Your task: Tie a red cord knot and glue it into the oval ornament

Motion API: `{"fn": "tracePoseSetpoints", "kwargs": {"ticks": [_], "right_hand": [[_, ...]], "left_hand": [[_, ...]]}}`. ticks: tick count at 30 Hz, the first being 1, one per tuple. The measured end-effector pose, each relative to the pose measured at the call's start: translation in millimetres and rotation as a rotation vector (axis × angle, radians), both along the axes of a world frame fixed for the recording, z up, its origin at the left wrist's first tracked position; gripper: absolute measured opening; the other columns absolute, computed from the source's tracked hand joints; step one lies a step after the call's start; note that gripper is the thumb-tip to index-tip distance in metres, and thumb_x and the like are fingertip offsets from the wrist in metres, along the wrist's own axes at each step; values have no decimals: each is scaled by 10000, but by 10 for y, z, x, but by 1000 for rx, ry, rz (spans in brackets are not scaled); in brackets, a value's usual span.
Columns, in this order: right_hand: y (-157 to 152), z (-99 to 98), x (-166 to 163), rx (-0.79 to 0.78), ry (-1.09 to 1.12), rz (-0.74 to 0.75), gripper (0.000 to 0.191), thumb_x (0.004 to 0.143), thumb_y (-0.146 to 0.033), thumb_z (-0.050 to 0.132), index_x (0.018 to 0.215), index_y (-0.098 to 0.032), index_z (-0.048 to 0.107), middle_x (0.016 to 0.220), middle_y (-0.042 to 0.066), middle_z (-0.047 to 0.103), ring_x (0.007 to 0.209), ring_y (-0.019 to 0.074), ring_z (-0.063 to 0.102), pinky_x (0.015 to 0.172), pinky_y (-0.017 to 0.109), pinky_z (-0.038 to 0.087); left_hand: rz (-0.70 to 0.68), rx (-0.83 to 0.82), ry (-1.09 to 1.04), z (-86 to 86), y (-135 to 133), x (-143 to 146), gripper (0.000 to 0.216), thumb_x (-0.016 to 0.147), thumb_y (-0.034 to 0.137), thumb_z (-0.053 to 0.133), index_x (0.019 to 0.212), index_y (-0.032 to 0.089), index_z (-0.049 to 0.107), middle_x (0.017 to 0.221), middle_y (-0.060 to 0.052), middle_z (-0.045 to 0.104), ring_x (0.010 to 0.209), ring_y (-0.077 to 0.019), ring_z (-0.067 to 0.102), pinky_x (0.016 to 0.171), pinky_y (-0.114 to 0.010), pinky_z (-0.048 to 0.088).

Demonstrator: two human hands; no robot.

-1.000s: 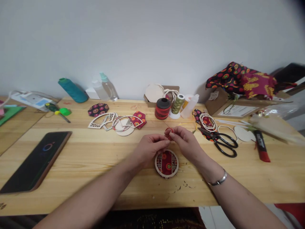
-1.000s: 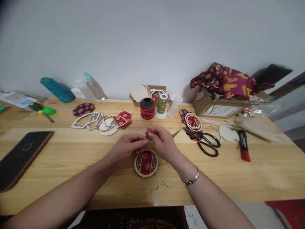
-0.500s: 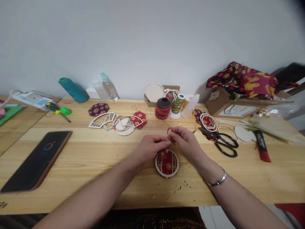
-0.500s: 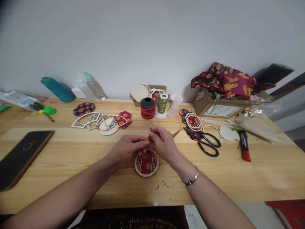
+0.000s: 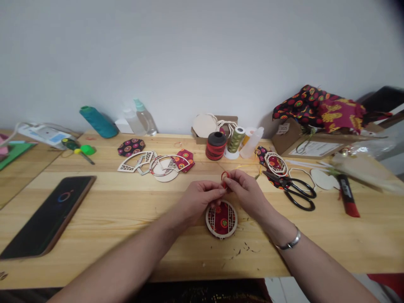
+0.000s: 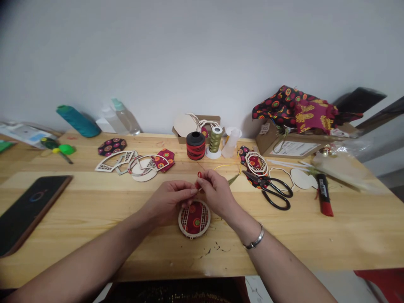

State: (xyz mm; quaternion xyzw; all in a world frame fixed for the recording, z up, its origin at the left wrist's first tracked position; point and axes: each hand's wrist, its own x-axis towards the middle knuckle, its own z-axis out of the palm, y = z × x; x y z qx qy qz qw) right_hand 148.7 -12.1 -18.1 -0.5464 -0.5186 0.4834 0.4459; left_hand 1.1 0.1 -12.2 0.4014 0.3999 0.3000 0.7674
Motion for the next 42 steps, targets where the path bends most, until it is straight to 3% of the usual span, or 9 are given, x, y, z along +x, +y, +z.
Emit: {"fn": "tracePoseSetpoints", "kwargs": {"ticks": [9, 14, 19, 24, 27, 31, 34, 37, 42], "right_hand": [[-11, 44, -19, 24, 11, -24, 122, 756, -294, 563, 779, -175, 573, 715, 9, 620, 664, 127, 553, 648, 277, 464], [-9, -14, -38, 11, 21, -50, 113, 753, -291, 560, 732, -182, 546, 635, -15, 579, 582, 115, 521, 569, 253, 446], [-10, -78, -54, 42, -45, -40, 100, 780, -298, 520, 754, -202, 526, 609, -24, 549, 555, 124, 504, 534, 255, 433], [-4, -53, -23, 133, -174, -50, 80, 795, -256, 488, 749, -197, 515, 638, -17, 552, 606, 127, 514, 589, 259, 431], [-1, -51, 4, 152, -200, -27, 84, 818, -255, 468, 765, -201, 505, 612, -25, 540, 583, 123, 503, 577, 254, 417], [0, -56, 14, 162, -248, -32, 93, 820, -269, 474, 763, -205, 512, 607, -22, 528, 580, 129, 483, 554, 253, 394], [5, -44, 11, 166, -248, -42, 89, 804, -264, 487, 748, -203, 519, 625, -16, 534, 606, 134, 490, 568, 256, 396], [7, -26, 15, 156, -256, -42, 79, 793, -258, 496, 757, -198, 533, 642, -13, 541, 624, 137, 493, 577, 258, 395], [8, -4, 34, 163, -308, -37, 73, 791, -247, 489, 748, -201, 526, 646, -10, 542, 626, 141, 490, 592, 265, 393]], "left_hand": [[-7, 22, 46, -19, 8, -2, 189, 637, 295, 720, 652, 112, 675, 510, 7, 566, 468, -69, 438, 493, -219, 313], [-34, 2, 63, -16, 1, 9, 206, 643, 303, 716, 719, 111, 703, 545, -9, 608, 478, -81, 478, 516, -230, 360], [-71, 13, 28, -32, -12, 12, 190, 666, 300, 698, 716, 117, 700, 536, -3, 604, 468, -77, 481, 508, -220, 356], [-15, 69, 102, 4, -13, 1, 163, 674, 296, 688, 678, 132, 680, 492, 24, 550, 463, -78, 447, 490, -216, 334], [11, 294, 287, 21, -26, -6, 132, 726, 275, 634, 726, 157, 692, 586, 6, 607, 528, -107, 498, 530, -235, 378], [64, 907, 620, -15, -71, -8, 164, 798, 190, 538, 762, 188, 699, 740, -44, 660, 703, -162, 579, 673, -276, 430], [53, 1221, 787, -69, -97, -9, 224, 842, 171, 479, 792, 187, 697, 780, -73, 650, 728, -172, 577, 688, -284, 429], [45, 1334, 852, -104, -97, -12, 257, 867, 169, 449, 791, 166, 694, 753, -85, 630, 701, -173, 562, 662, -283, 424], [81, 1354, 828, -78, -105, -25, 251, 873, 187, 444, 857, 142, 690, 741, -94, 619, 723, -186, 559, 680, -295, 435]]}}
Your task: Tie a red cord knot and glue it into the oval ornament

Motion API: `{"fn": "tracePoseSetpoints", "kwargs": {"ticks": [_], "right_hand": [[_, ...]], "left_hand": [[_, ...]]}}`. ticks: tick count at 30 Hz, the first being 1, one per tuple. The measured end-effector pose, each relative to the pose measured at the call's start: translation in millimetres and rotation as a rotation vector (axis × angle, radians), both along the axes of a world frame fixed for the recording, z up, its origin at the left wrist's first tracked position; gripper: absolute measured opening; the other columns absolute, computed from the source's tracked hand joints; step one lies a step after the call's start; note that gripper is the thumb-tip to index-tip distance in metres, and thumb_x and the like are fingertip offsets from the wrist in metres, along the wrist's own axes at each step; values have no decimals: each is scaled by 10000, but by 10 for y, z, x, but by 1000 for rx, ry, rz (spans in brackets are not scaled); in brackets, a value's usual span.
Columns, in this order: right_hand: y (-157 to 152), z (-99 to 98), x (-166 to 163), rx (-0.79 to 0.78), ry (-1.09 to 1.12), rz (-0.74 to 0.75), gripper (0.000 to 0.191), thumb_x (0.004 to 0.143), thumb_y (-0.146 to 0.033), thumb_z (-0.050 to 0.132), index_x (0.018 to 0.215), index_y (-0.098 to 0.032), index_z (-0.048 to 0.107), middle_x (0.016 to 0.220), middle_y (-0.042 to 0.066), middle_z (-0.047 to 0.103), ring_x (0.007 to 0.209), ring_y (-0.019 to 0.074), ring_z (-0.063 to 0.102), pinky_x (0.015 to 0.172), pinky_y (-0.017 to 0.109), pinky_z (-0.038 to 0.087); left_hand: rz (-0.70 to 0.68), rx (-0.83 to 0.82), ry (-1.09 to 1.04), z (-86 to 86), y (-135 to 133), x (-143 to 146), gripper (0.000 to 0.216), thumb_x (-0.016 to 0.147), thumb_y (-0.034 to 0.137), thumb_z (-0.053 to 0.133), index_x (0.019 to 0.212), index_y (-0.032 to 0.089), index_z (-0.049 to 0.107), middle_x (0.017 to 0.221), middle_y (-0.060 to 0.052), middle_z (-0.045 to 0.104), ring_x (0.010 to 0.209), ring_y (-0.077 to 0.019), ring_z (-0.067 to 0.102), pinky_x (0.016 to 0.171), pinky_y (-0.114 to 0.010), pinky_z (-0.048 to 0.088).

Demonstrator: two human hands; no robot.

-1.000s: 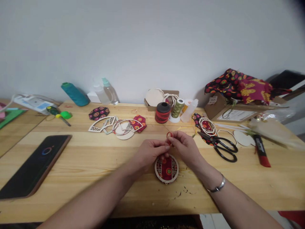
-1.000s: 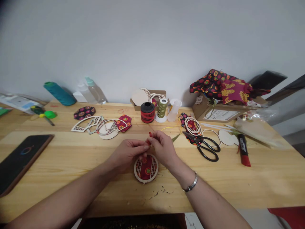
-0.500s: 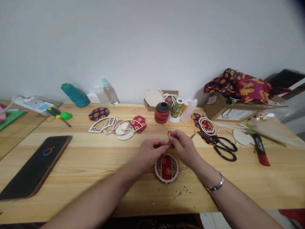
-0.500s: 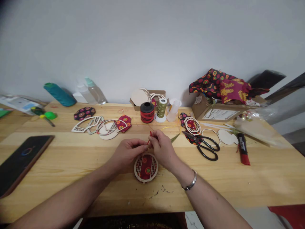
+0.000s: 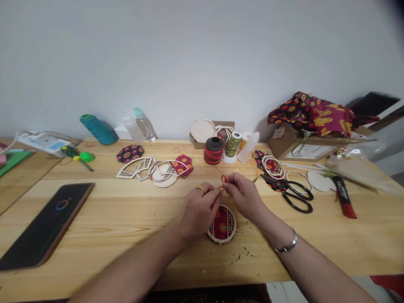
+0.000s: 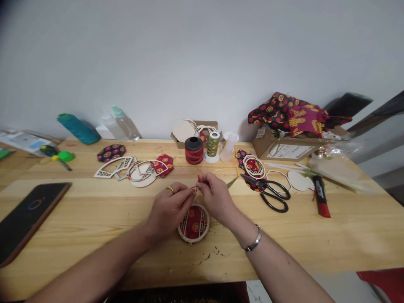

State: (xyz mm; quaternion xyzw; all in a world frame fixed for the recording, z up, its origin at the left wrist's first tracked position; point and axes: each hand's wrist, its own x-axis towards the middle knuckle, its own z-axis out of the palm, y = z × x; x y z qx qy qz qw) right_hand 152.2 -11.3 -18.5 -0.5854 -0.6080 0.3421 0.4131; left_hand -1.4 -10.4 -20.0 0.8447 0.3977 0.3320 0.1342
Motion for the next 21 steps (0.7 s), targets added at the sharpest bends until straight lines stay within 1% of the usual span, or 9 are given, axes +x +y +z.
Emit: {"fn": "tracePoseSetpoints", "kwargs": {"ticks": [4, 9, 10, 12, 13, 15, 17, 18, 21], "right_hand": [[-7, 15, 10, 16, -54, 7, 67, 791, -227, 486, 747, -201, 529, 640, -10, 550, 619, 142, 492, 595, 263, 391], [-18, 49, 8, 27, -81, 49, 73, 795, -201, 489, 732, -192, 526, 643, -14, 547, 613, 128, 478, 589, 246, 382], [-18, 54, 6, 29, -82, 53, 77, 794, -197, 492, 724, -191, 522, 643, -16, 546, 610, 125, 475, 585, 243, 380], [-16, 59, 4, 31, -78, 59, 81, 797, -191, 492, 720, -190, 519, 643, -18, 544, 607, 122, 472, 580, 238, 377], [-15, 59, 3, 31, -74, 63, 82, 800, -189, 492, 723, -190, 521, 642, -19, 543, 606, 121, 471, 578, 236, 376], [-15, 55, 3, 31, -66, 69, 82, 805, -187, 490, 731, -190, 526, 641, -20, 543, 603, 120, 471, 574, 235, 376], [-17, 53, 1, 32, -66, 71, 85, 806, -186, 494, 729, -190, 529, 642, -19, 548, 605, 121, 475, 572, 234, 377], [-18, 54, 0, 35, -69, 71, 86, 805, -185, 498, 726, -190, 531, 645, -17, 552, 609, 121, 478, 574, 234, 378], [-21, 63, -6, 38, -76, 79, 81, 801, -178, 504, 732, -185, 546, 667, -8, 576, 632, 125, 498, 593, 237, 388]], "left_hand": [[-33, -30, -56, 61, -12, -19, 227, 846, 178, 461, 878, 116, 677, 806, -115, 622, 779, -195, 563, 732, -305, 441], [47, -184, -58, 107, 36, -39, 273, 863, 190, 431, 693, 149, 641, 704, -71, 614, 687, -170, 557, 667, -292, 426], [82, -200, -76, 107, 47, -42, 241, 855, 193, 447, 714, 152, 638, 743, -68, 631, 683, -162, 558, 667, -290, 424], [150, -224, -150, 106, 64, -46, 153, 822, 194, 495, 854, 155, 639, 889, -64, 660, 634, -130, 546, 646, -278, 423], [175, -258, -192, 107, 70, -47, 177, 805, 192, 514, 934, 158, 630, 930, -60, 663, 595, -113, 533, 621, -268, 420], [194, -409, -270, 118, 79, -43, 252, 783, 191, 523, 1017, 163, 614, 826, -31, 669, 504, -91, 485, 540, -244, 392], [192, -636, -355, 144, 88, -34, 264, 766, 188, 519, 1006, 160, 625, 647, 6, 634, 462, -92, 461, 481, -224, 355], [190, -751, -398, 160, 93, -28, 265, 749, 178, 522, 989, 157, 632, 612, 13, 623, 450, -89, 453, 464, -217, 343], [136, -974, -504, 202, 112, -6, 276, 692, 146, 548, 946, 144, 654, 736, -16, 678, 462, -72, 456, 469, -209, 353]]}}
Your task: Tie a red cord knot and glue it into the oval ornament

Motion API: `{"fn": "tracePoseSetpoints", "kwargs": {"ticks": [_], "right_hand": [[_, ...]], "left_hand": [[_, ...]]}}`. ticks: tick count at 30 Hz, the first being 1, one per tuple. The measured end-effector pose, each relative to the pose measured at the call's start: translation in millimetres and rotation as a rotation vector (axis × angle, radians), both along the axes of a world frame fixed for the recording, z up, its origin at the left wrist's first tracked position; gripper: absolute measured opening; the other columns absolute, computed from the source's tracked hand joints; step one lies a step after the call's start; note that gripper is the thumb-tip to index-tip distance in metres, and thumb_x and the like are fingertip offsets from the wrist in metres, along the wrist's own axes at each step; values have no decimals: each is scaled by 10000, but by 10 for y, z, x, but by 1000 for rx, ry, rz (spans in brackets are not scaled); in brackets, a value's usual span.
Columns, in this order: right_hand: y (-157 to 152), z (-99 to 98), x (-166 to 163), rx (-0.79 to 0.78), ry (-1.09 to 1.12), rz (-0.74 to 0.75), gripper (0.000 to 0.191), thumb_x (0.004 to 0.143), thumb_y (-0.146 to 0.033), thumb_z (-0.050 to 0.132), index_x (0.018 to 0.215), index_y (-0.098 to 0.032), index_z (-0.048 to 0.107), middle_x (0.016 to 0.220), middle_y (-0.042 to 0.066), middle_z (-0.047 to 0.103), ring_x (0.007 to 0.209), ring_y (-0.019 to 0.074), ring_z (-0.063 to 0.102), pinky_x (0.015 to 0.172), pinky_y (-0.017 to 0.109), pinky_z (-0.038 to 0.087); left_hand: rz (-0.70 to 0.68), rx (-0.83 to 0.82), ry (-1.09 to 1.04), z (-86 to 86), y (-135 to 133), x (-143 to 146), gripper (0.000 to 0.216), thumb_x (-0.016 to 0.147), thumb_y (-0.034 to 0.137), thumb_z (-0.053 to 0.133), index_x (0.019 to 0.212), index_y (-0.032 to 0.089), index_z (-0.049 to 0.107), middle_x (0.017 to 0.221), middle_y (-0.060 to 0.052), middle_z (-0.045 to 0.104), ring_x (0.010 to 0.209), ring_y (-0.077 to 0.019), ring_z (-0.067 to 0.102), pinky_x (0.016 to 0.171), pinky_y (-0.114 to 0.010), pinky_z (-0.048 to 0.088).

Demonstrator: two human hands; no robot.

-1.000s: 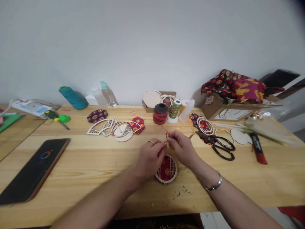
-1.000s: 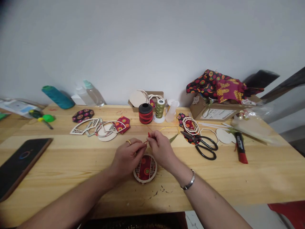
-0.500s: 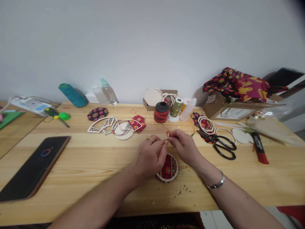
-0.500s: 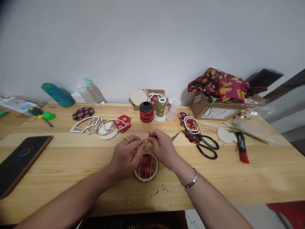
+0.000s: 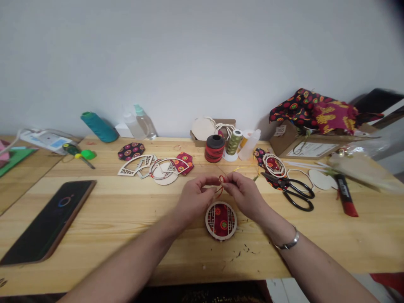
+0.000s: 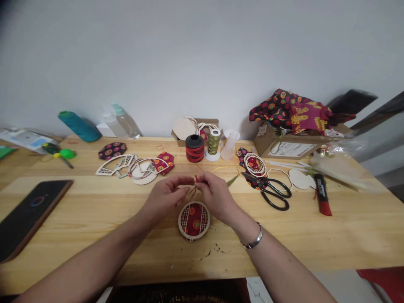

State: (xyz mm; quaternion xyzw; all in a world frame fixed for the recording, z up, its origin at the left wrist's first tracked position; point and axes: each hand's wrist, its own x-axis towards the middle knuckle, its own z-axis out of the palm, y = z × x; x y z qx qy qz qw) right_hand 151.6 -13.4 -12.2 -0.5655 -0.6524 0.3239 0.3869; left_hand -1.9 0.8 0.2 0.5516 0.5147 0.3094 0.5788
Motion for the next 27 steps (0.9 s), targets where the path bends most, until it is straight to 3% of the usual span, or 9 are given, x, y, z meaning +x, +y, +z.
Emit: {"fn": "tracePoseSetpoints", "kwargs": {"ticks": [4, 10, 16, 21, 27], "right_hand": [[3, 15, -6, -4, 2, 12, 80, 791, -160, 505, 741, -179, 564, 690, 2, 605, 650, 128, 522, 611, 240, 399], [6, 26, -1, 4, 4, 42, 89, 792, -165, 506, 732, -176, 571, 683, 5, 610, 645, 127, 527, 618, 241, 407], [4, -5, 8, 4, 15, 40, 72, 788, -181, 531, 735, -176, 579, 685, 0, 612, 646, 124, 525, 617, 241, 405], [18, 19, 33, -37, 90, 53, 63, 782, -194, 538, 735, -179, 578, 647, -22, 566, 604, 107, 484, 582, 233, 386], [39, 78, 69, -193, 281, 138, 108, 756, -264, 568, 769, -158, 589, 629, -29, 516, 549, 86, 421, 525, 230, 354]], "left_hand": [[-104, -41, -107, 4, 18, 22, 268, 688, 179, 579, 932, 127, 674, 875, -67, 699, 570, -93, 528, 545, -226, 407], [-123, 21, -87, -40, 26, 3, 217, 683, 179, 585, 867, 112, 680, 803, -65, 685, 707, -144, 579, 657, -259, 440], [-150, 108, -36, -34, 22, -30, 157, 731, 218, 560, 732, 145, 700, 594, 19, 578, 564, -103, 472, 553, -223, 364], [-119, -2, -100, 19, 39, -44, 146, 695, 243, 625, 750, 144, 719, 562, 35, 560, 530, -86, 425, 520, -216, 313], [-147, -148, -227, -32, 63, -64, 153, 678, 283, 672, 755, 165, 733, 479, 61, 499, 463, -58, 340, 473, -210, 244]]}}
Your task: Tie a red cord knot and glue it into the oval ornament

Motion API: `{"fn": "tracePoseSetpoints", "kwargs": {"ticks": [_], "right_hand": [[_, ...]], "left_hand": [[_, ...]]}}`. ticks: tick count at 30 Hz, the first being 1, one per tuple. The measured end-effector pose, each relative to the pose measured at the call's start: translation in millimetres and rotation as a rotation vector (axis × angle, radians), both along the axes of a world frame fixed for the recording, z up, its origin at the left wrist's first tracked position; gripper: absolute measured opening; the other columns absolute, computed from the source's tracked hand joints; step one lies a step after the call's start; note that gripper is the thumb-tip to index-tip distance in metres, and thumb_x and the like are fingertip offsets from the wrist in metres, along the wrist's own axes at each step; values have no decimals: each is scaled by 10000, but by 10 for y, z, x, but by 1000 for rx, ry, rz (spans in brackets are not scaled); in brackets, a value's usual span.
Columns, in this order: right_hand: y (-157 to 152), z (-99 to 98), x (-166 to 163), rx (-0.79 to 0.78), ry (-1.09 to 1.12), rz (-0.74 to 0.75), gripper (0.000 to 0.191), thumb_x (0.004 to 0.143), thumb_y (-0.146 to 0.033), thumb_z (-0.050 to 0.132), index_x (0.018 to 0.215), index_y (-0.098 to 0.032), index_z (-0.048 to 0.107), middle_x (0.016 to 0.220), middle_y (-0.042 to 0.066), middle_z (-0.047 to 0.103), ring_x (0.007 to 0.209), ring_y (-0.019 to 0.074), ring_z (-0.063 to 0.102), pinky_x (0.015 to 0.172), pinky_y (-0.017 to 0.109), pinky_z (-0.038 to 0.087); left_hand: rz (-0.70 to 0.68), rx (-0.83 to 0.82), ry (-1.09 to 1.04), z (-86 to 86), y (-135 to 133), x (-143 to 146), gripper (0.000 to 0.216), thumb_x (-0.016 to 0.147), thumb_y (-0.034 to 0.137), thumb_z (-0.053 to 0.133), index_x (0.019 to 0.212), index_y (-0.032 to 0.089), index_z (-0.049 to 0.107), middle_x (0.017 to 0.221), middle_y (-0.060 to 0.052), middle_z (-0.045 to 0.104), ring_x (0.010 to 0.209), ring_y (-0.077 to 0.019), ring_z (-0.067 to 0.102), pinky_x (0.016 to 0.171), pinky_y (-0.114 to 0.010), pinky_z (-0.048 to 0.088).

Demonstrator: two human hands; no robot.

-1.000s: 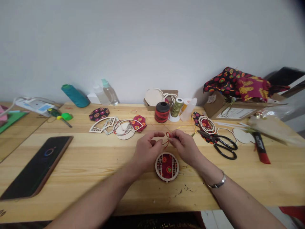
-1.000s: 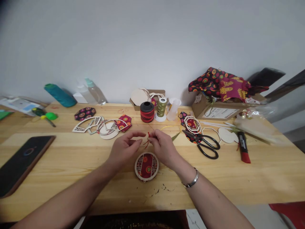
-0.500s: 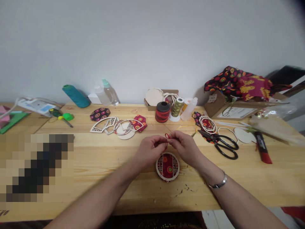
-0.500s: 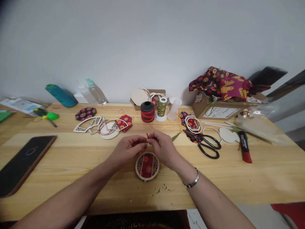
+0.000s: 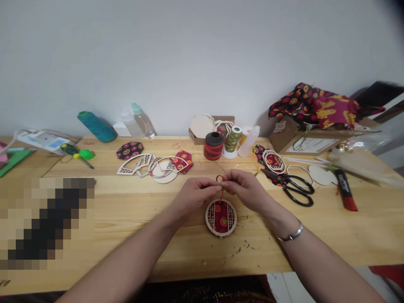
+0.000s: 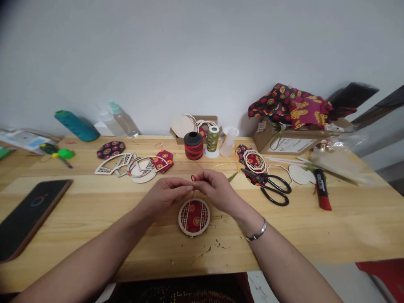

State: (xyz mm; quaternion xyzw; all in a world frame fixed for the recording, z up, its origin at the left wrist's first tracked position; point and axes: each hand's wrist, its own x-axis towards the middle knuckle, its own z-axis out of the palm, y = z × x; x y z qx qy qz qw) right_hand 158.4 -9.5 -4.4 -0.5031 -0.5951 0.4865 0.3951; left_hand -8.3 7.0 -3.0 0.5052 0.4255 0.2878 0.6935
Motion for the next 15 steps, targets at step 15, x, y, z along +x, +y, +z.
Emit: {"fn": "tracePoseSetpoints", "kwargs": {"ticks": [15], "right_hand": [[-9, 45, -11, -58, 28, 16, 147, 754, -301, 578, 757, -154, 570, 624, -29, 507, 550, 83, 424, 515, 227, 363]], "left_hand": [[77, -72, -19, 55, -25, 44, 115, 662, 234, 695, 737, 162, 743, 681, -24, 704, 611, -118, 558, 621, -254, 420]]}}
